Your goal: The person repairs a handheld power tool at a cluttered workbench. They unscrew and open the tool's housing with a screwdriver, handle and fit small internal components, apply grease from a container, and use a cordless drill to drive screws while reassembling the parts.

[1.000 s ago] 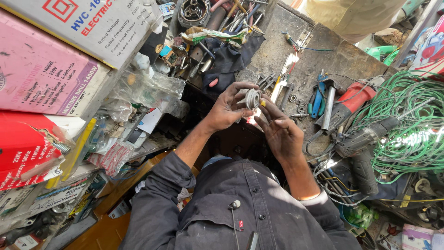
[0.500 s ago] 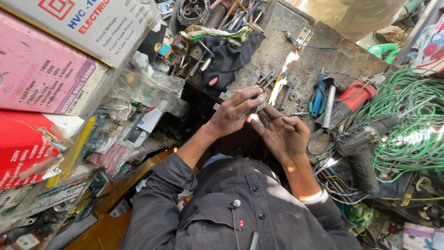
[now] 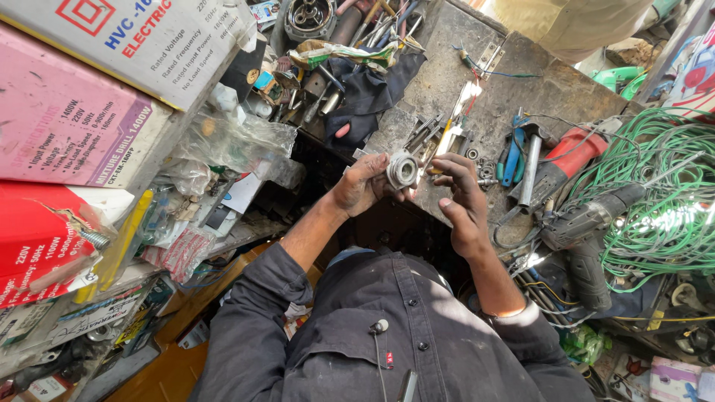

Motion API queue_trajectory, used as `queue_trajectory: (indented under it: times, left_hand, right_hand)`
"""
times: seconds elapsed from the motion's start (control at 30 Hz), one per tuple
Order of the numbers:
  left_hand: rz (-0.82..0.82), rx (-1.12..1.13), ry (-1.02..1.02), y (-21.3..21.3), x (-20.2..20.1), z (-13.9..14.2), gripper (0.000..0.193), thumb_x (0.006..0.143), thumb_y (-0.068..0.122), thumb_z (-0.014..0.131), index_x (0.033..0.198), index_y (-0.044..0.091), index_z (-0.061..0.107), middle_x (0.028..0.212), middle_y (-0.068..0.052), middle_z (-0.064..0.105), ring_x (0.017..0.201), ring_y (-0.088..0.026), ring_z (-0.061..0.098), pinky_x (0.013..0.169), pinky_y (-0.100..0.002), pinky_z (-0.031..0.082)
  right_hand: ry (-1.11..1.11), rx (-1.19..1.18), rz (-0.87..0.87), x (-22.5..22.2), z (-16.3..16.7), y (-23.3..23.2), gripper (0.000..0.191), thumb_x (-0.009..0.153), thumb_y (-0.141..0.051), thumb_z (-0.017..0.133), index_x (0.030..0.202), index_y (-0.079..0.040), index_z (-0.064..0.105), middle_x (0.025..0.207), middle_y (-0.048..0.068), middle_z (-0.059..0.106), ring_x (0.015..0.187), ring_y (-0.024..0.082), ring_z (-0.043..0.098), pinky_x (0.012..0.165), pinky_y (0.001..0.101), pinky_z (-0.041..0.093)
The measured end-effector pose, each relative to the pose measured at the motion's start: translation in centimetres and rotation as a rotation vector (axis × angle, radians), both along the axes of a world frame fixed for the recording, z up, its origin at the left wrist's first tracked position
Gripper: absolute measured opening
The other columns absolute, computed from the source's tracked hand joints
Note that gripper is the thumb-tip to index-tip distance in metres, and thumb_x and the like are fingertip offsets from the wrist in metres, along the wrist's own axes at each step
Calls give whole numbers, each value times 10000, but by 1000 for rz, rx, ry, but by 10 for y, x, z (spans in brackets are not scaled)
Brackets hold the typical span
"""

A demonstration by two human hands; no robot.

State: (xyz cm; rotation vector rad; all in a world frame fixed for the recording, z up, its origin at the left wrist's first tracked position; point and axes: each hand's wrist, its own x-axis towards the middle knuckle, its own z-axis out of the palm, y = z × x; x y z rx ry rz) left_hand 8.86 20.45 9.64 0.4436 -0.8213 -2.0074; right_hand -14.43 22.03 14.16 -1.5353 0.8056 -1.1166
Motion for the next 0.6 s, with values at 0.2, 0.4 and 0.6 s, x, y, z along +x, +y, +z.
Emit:
queue_trajectory:
  times: [0.2, 0.4, 0.6]
  left_hand:
    - [-39, 133, 50, -1, -3, -11, 630, 1097, 535, 462, 1265, -51, 617, 1010, -187, 717, 908, -222, 733, 794, -316, 600]
    - [-46, 149, 25, -3, -1, -13, 582, 1092, 505, 470, 1233, -39, 619, 995, -169, 717, 890, -222, 743, 780, -322, 609]
    - [-36, 144, -89, -7, 2, -14, 516, 1082, 397, 546, 1272, -77, 614, 1093, -141, 712, 938, -215, 724, 834, -335, 598]
  right_hand:
    - [379, -359, 14, 10, 21, -5, 450, 899, -156, 596, 1337, -54, 621, 1403, 173, 506, 1278, 300, 557, 1118, 441, 455]
    - [579, -410, -28, 18, 22, -7, 468, 822, -78, 598, 1286, -79, 651, 1361, 175, 536, 1196, 313, 607, 1013, 415, 498]
    - [461, -260, -19, 13, -1, -6, 330, 830, -83, 539, 1148, -30, 615, 1392, 150, 521, 1340, 300, 543, 1170, 437, 438]
